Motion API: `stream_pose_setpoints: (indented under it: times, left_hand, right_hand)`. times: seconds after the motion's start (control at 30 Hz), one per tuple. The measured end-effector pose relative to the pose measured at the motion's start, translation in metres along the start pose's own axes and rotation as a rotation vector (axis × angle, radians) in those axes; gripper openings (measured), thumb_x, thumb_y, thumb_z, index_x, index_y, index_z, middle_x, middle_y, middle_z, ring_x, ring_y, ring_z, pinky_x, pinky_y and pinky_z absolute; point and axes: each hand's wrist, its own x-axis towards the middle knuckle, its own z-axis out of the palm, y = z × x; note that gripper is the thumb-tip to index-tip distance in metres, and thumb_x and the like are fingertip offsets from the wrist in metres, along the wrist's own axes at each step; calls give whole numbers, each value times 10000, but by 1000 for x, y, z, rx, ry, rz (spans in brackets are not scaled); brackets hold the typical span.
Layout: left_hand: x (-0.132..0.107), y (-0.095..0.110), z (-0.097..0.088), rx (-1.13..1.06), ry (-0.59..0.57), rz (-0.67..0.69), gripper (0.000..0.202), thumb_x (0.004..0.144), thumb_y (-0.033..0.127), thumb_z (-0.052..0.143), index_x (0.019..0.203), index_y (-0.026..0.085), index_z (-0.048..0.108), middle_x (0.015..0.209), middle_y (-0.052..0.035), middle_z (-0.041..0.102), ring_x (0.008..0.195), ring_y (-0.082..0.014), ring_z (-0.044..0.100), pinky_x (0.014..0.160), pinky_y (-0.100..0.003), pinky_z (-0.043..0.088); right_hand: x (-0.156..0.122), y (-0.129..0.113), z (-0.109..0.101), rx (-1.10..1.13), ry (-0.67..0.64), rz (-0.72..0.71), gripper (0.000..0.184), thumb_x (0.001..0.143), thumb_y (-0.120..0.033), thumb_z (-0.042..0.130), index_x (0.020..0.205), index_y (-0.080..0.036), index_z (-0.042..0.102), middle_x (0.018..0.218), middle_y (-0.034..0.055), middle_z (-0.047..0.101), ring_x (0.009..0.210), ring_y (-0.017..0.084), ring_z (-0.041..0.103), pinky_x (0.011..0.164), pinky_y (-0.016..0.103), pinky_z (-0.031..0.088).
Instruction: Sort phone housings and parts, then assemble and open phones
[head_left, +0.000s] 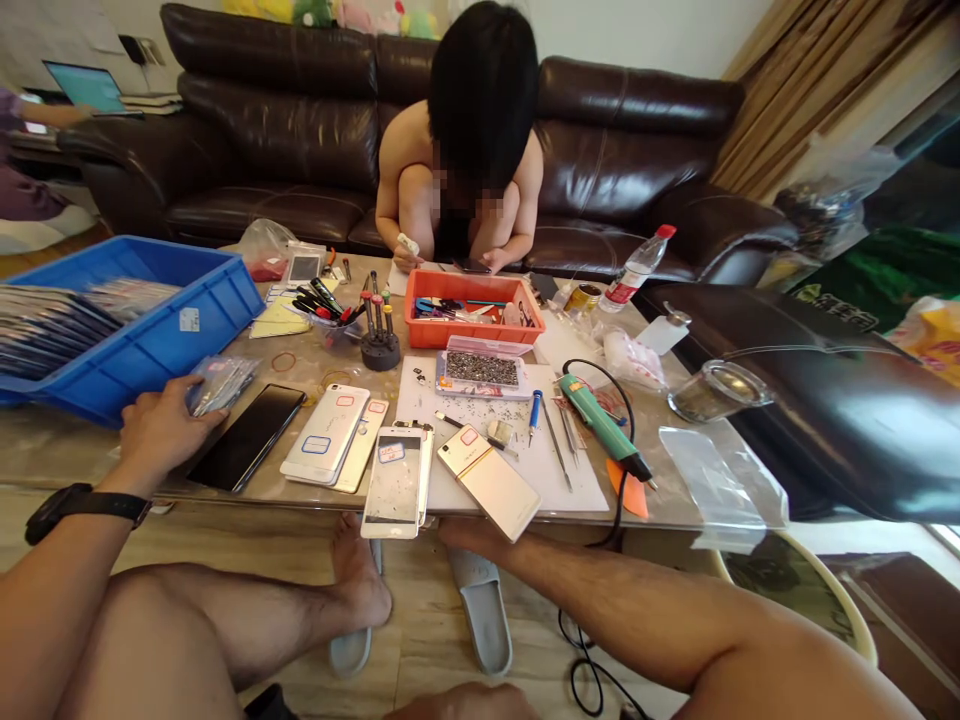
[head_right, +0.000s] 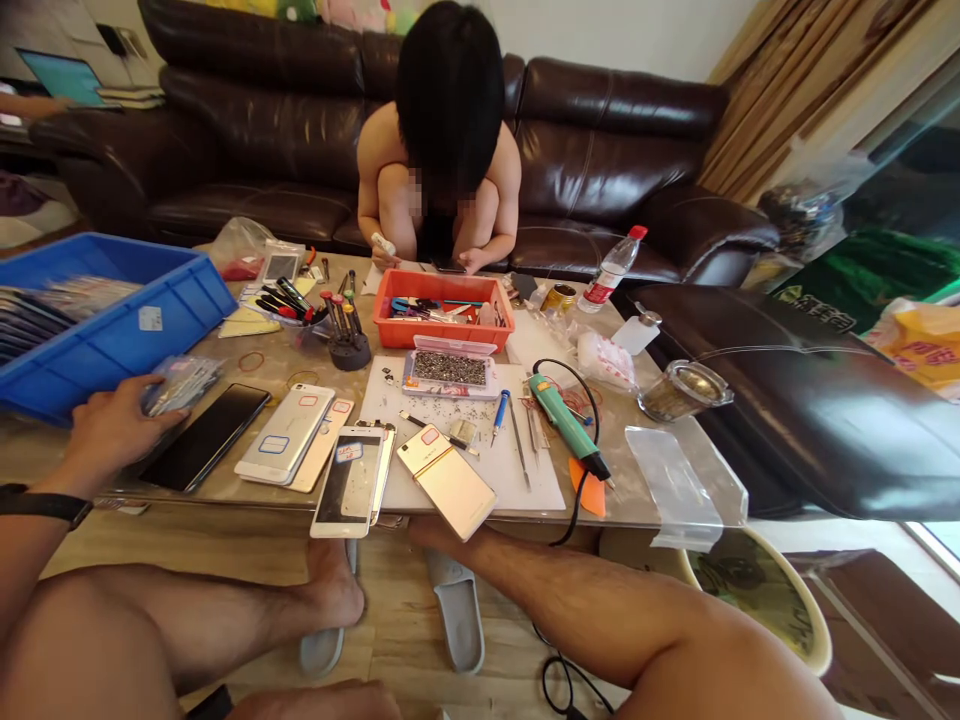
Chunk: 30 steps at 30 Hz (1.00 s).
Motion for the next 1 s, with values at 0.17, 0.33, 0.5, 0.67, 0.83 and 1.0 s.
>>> stream_pose_setpoints:
  times: [0.17, 0.33, 0.5, 0.67, 0.83, 1.0]
  left_hand:
    - [-2, 1, 1, 10, 17, -45, 791, 883, 601, 434, 1547, 171, 433, 1372, -303, 566, 1302, -499, 504, 989, -577, 461]
    - [-5, 1, 0, -4, 17, -40, 763, 907, 588, 464, 1556, 190, 426, 1384, -305, 559, 1293, -480, 518, 999, -556, 451]
    - [-7, 1, 0, -13, 30, -44, 742, 912, 560, 503, 1552, 188, 440, 1352, -290, 576, 1271, -477, 543, 984, -541, 447]
    - [-6, -1, 3, -10, 47, -32, 727, 908, 538, 526, 1547, 197, 456, 1350, -280, 588, 1277, -472, 548, 1000, -527, 430]
    - [-5, -1, 3, -7, 52, -50, 741, 890, 546, 557, 1543, 211, 456, 1349, -250, 599, 1251, -458, 564, 991, -510, 447]
    - [-6, 1, 3, -1, 64, -72, 734, 874, 526, 585, 1535, 231, 465, 1327, -230, 605, 1241, -450, 567, 1005, -505, 459]
  right_hand:
    - [-4, 5, -8, 38, 22, 114, 565, 893, -679, 522, 561, -268, 724, 573, -53, 667, 862, 231, 787, 638, 311, 583]
    - [-15, 1, -11, 67, 30, 158, 351, 857, -597, 685, 672, -306, 752, 636, -38, 696, 892, 274, 766, 634, 360, 627]
    - [-20, -2, -14, 76, 49, 177, 255, 827, -526, 731, 681, -318, 743, 629, -48, 669, 873, 288, 752, 620, 363, 630]
    - [-19, 2, -20, 73, 58, 189, 156, 799, -424, 753, 685, -319, 736, 687, -47, 683, 925, 320, 741, 630, 381, 625]
    - [-22, 0, -26, 39, 67, 195, 248, 795, -438, 759, 605, -289, 698, 610, -36, 650, 894, 329, 746, 623, 386, 621]
    - [-23, -12, -29, -28, 100, 214, 385, 844, -526, 704, 576, -249, 689, 541, -26, 583, 832, 292, 751, 648, 369, 624]
